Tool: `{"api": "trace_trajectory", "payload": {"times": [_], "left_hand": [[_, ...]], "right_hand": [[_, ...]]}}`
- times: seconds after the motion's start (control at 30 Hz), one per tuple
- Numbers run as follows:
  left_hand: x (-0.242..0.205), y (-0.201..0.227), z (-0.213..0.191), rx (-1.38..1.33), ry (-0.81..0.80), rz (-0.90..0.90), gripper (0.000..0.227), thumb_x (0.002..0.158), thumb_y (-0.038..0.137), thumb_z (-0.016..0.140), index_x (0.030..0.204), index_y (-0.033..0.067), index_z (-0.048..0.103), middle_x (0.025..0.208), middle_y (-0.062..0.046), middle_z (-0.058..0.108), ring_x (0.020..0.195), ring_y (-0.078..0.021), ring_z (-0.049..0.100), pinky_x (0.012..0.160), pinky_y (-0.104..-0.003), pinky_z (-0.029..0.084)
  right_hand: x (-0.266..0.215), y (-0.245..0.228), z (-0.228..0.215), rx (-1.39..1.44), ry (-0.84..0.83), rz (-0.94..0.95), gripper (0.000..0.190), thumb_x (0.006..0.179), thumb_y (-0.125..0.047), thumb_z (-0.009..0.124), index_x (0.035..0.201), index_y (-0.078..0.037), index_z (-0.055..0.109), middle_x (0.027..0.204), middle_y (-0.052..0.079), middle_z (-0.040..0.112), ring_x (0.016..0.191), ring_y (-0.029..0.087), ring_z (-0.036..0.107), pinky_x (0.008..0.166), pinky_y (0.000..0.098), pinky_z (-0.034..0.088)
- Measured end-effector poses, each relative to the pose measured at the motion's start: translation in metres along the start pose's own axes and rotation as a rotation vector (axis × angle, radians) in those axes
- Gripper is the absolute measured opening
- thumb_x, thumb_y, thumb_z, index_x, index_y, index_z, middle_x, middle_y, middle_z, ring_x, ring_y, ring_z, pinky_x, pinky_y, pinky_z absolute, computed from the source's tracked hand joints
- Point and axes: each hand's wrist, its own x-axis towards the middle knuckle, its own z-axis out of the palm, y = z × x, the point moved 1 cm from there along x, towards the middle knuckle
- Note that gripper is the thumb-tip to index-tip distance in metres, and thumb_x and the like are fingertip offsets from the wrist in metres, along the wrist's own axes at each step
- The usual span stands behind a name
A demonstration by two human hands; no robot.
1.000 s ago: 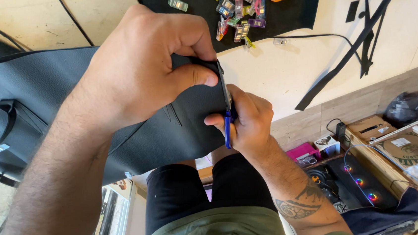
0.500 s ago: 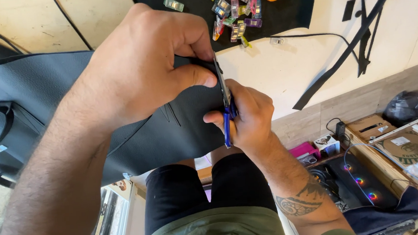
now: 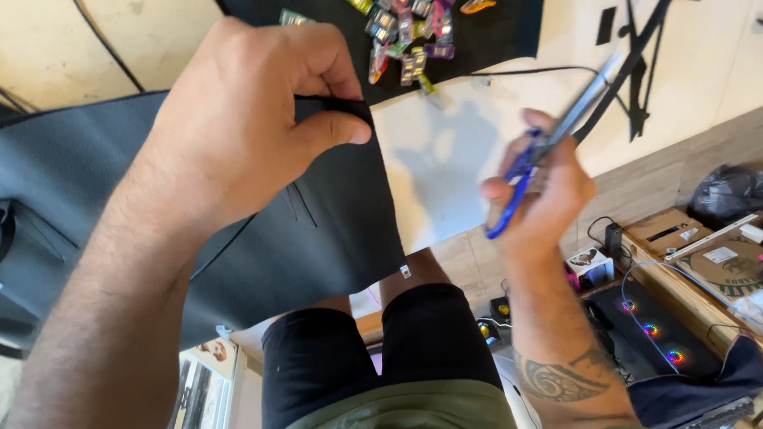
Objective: Attaching a strap to a leather bag, including trimming the leather edge with scissors and aligning the strap.
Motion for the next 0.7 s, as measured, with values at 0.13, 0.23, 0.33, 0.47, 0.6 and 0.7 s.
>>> {"api": "trace_trajectory", "payload": {"times": [0.13,0.23,0.33,0.47,0.6,0.7], "left_hand": [[0.000,-0.004,0.011,0.104,0.098,0.069,0.032,0.083,0.018,0.088,0.104,0.0076,0.066,0.095,-0.005,0.077,0.089,-0.0267,0.075,0.072,-0.041,0.053],[0.000,-0.001,0.019,0.262,0.117,0.018,0.037,0.088,0.037,0.087,0.106,0.0134,0.065,0.085,-0.003,0.070,0.076,-0.0316,0.067,0.059,-0.048,0.048],[0.005,-0.006,0.035,0.468,0.148,-0.039,0.042,0.090,0.050,0.084,0.099,0.0165,0.060,0.072,-0.001,0.062,0.066,-0.0311,0.063,0.047,-0.048,0.044],[0.018,-0.015,0.049,0.567,0.249,0.007,0.039,0.090,0.036,0.085,0.090,0.0107,0.056,0.074,-0.005,0.062,0.065,-0.0308,0.062,0.058,-0.046,0.049],[0.015,0.005,0.053,0.778,0.360,0.036,0.035,0.092,0.042,0.083,0.093,0.0144,0.061,0.091,-0.003,0.059,0.085,-0.0258,0.059,0.071,-0.039,0.046],[-0.014,0.021,0.070,0.637,0.613,0.196,0.011,0.101,0.008,0.070,0.107,0.0005,0.065,0.105,-0.014,0.057,0.087,-0.0312,0.053,0.078,-0.041,0.043]], "right_hand": [[0.014,0.027,-0.054,-0.305,0.083,-0.078,0.060,0.090,-0.027,0.075,0.133,0.009,0.053,0.105,0.021,0.062,0.093,0.033,0.066,0.084,0.0412,0.058],[0.026,0.042,-0.082,-0.579,0.115,-0.092,0.062,0.096,-0.004,0.087,0.143,0.008,0.047,0.128,0.030,0.064,0.112,0.043,0.068,0.095,0.0484,0.056],[0.032,0.059,-0.099,-0.737,0.107,-0.058,0.062,0.099,-0.011,0.082,0.148,0.002,0.045,0.129,0.025,0.063,0.112,0.042,0.063,0.094,0.0516,0.047],[0.038,0.069,-0.102,-0.718,0.114,-0.010,0.063,0.093,-0.006,0.080,0.146,0.001,0.046,0.123,0.026,0.061,0.112,0.046,0.058,0.092,0.0564,0.044],[0.039,0.062,-0.104,-0.689,0.120,-0.057,0.057,0.094,-0.013,0.081,0.139,0.007,0.053,0.125,0.028,0.061,0.113,0.048,0.059,0.094,0.0576,0.046],[0.038,0.052,-0.100,-0.747,0.194,-0.254,0.045,0.110,-0.030,0.061,0.122,0.013,0.063,0.117,0.025,0.057,0.105,0.043,0.056,0.090,0.0544,0.044]]}}
